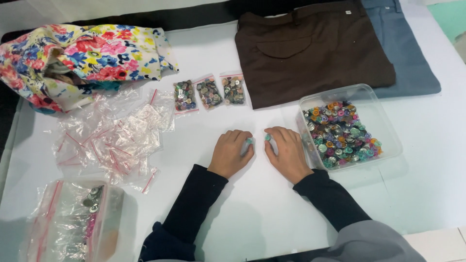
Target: The person is sorting through a container of various buttons, selecting specific ones to line up on the table and then placing them into small zip-lock bags.
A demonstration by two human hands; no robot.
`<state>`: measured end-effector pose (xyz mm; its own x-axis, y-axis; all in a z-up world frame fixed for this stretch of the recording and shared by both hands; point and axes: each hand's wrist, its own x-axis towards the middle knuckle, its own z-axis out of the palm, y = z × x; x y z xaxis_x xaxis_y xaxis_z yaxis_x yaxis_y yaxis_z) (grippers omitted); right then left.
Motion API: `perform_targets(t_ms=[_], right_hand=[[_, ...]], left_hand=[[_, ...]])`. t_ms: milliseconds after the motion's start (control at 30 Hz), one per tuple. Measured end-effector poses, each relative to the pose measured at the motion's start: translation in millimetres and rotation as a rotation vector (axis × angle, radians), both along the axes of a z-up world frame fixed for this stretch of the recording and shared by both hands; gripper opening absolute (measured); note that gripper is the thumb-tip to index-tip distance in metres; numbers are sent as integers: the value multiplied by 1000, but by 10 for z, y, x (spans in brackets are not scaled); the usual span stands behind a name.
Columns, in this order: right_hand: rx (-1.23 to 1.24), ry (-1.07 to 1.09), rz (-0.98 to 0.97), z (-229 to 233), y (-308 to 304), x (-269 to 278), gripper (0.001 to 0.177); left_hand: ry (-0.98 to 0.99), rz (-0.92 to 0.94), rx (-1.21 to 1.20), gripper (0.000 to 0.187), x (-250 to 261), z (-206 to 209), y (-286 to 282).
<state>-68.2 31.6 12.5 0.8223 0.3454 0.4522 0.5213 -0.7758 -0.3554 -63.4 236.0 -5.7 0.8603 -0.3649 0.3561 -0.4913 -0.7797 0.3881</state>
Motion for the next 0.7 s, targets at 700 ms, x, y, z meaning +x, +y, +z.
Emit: perform_targets(t_ms=[700], right_hand=[[71,178,-19,923,-1227,-195,18]], left_hand=[[-145,-236,-144,9,180,639,-1535]])
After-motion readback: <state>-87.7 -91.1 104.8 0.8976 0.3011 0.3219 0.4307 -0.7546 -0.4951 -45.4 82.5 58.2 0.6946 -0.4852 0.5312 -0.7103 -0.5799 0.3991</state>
